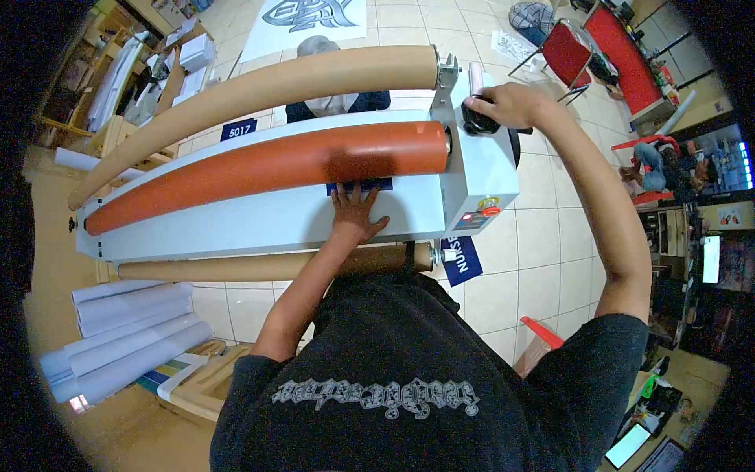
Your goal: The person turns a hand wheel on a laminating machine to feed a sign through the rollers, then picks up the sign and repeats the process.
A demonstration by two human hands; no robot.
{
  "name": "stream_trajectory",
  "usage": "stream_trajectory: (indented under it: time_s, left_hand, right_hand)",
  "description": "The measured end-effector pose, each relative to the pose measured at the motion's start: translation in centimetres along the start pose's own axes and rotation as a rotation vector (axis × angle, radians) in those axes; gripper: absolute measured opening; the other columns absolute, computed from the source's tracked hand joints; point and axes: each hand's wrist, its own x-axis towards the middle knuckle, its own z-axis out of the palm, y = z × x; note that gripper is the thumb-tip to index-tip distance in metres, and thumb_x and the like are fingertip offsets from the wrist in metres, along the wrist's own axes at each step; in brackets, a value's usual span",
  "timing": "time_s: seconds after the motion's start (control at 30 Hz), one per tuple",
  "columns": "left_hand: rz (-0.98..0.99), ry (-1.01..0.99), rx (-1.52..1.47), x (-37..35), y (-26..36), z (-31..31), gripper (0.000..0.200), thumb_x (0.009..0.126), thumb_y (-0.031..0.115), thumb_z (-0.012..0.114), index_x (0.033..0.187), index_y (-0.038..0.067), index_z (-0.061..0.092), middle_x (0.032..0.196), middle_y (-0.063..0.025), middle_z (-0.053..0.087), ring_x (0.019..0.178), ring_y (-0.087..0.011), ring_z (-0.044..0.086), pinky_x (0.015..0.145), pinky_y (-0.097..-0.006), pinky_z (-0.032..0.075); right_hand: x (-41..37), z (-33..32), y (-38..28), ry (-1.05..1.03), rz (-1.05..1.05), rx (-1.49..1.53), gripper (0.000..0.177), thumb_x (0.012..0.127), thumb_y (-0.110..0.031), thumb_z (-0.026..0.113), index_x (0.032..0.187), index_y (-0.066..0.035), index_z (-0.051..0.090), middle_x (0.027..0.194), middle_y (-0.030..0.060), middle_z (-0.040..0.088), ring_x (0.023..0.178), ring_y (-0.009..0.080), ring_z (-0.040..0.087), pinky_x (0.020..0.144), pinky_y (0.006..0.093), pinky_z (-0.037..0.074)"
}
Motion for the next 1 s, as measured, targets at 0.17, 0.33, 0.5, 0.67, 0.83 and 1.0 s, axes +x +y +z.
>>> stream_trajectory:
  time_s: [0.17, 0.33, 0.5, 0.67, 0.83, 1.0]
  left_hand:
    - [-0.011, -0.008, 0.009, -0.1, 0.2, 0.0, 0.083, 0.082, 0.065, 0.05, 0.151, 0.027, 0.023, 0.154, -0.0168, 0.021, 0.138, -0.0544, 0.01, 0.111, -0.0646, 0.006]
    - [-0.005, 0.002, -0.017, 0.1, 0.0, 0.1, 0.084, 0.081, 0.066, 0.05, 0.151, 0.028, 0.023, 0.154, -0.0168, 0.021, 0.138, -0.054, 0.009, 0.111, -0.0645, 0.005]
    - [0.009, 0.061, -0.005, -0.1, 0.1, 1.5, 0.085, 0.08, 0.067, 0.051, 0.15, 0.027, 0.024, 0.152, -0.0175, 0.023, 0.138, -0.0545, 0.011, 0.111, -0.0647, 0.005]
    - [0.014, 0.058, -0.001, 0.0, 0.0, 0.5, 0.084, 0.08, 0.067, 0.05, 0.15, 0.027, 0.025, 0.153, -0.0179, 0.024, 0.137, -0.0547, 0.012, 0.111, -0.0645, 0.006]
    - [0.0, 0.03, -0.006, 0.1, 0.2, 0.4, 0.083, 0.081, 0.066, 0.05, 0.15, 0.027, 0.025, 0.152, -0.0178, 0.024, 0.138, -0.054, 0.012, 0.111, -0.0641, 0.007]
    - [-0.028, -0.043, -0.022, -0.1, 0.0, -0.2, 0.084, 0.081, 0.066, 0.051, 0.15, 0.027, 0.025, 0.153, -0.0173, 0.021, 0.138, -0.0537, 0.013, 0.112, -0.0635, 0.007]
  right_hand:
    - [1.0, -1.5, 1.0, -0.402, 0.231, -0.38, 0.075, 0.094, -0.063, 0.029, 0.103, 0.001, 0.067, 0.093, 0.0262, 0.066, 0.093, 0.0405, 0.062, 0.087, 0.0439, 0.047]
    - [0.4, -2.2, 0.3, -0.205, 0.077, -0.235, 0.085, 0.093, -0.067, 0.02, 0.098, 0.001, 0.07, 0.114, 0.0247, 0.062, 0.106, 0.0361, 0.06, 0.092, 0.0441, 0.047]
    - [-0.9, -2.4, 1.0, -0.012, -0.359, -0.167, 0.054, 0.082, -0.037, 0.069, 0.128, -0.011, 0.055, 0.13, 0.0179, 0.054, 0.104, 0.0342, 0.062, 0.092, 0.0433, 0.049]
    - [-0.4, -1.3, -0.9, -0.206, -0.273, -0.215, 0.078, 0.065, -0.026, 0.081, 0.134, -0.013, 0.048, 0.113, 0.0202, 0.062, 0.097, 0.0381, 0.063, 0.082, 0.0421, 0.052]
    - [-0.1, 2.3, -1.6, 0.13, 0.066, -0.255, 0.068, 0.076, -0.059, 0.064, 0.112, -0.001, 0.06, 0.068, 0.0213, 0.064, 0.069, 0.0428, 0.064, 0.068, 0.0493, 0.051]
    - [-0.1, 0.0, 0.7, -0.184, -0.373, 0.034, 0.09, 0.066, -0.032, 0.081, 0.142, -0.013, 0.038, 0.12, 0.0249, 0.055, 0.105, 0.0411, 0.057, 0.091, 0.0446, 0.047]
